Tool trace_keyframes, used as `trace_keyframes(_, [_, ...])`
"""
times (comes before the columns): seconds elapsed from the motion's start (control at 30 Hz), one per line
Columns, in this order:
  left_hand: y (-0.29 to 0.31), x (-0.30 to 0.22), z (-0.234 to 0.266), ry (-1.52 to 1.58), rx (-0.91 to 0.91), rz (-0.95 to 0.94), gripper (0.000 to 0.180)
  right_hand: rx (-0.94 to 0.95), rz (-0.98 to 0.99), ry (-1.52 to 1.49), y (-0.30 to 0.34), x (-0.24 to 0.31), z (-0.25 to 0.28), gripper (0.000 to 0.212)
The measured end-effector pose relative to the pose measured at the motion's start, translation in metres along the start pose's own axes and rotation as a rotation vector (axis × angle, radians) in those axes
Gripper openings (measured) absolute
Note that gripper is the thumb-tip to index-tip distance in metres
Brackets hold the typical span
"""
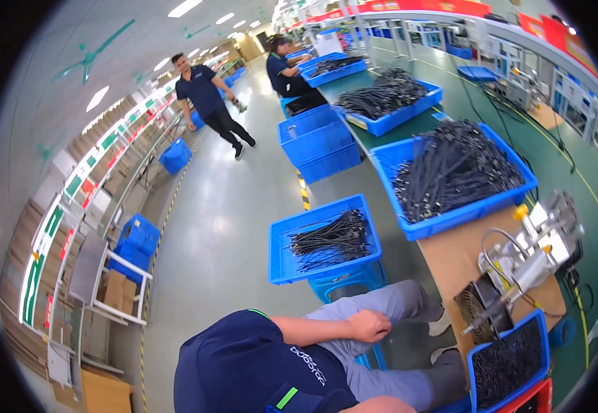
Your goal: The person assembles electronic wire harnesses by attaching plastic connectors to cables by hand, then uses a heating tool to secure the components.
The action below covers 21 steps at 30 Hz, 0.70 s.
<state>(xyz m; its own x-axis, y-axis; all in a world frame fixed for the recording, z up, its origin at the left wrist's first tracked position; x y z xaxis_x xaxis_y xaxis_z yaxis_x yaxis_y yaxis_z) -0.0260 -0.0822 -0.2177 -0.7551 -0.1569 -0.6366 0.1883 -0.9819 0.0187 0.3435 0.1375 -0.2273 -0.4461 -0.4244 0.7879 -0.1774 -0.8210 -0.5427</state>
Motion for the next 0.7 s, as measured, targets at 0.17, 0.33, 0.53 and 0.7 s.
trace_keyframes(0.17, [0.018, 0.014, 0.014, 0.138, -0.065, -0.029, 0.013, -0.064, 0.037, 0.122, -0.008, 0.003, 0.028, 0.044])
trace_keyframes(0.33, [0.014, 0.020, 0.016, 0.267, -0.095, -0.085, 0.012, -0.005, -0.280, 1.085, 0.034, 0.041, 0.058, 0.047])
trace_keyframes(0.53, [0.017, 0.024, 0.014, 0.445, -0.046, -0.173, 0.015, 0.166, 0.121, 0.971, 0.090, 0.118, 0.062, 0.050])
trace_keyframes(0.7, [0.011, 0.020, 0.021, 0.560, 0.071, -0.216, 0.024, 0.318, 0.243, 0.989, 0.103, 0.169, 0.053, 0.045])
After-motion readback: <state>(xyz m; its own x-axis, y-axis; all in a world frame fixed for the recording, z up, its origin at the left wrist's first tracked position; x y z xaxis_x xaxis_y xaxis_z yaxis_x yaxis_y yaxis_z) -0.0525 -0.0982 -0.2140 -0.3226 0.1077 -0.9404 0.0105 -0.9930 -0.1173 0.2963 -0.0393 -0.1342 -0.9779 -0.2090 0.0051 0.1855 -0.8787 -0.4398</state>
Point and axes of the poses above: each hand's wrist, its own y-axis away from the middle knuckle, its own z-axis out of the back of the hand, x = y × z, the point moved 1 cm from there along -y, towards the middle knuckle, and after that the axes turned 13 degrees about y, right-handed, at the moved point
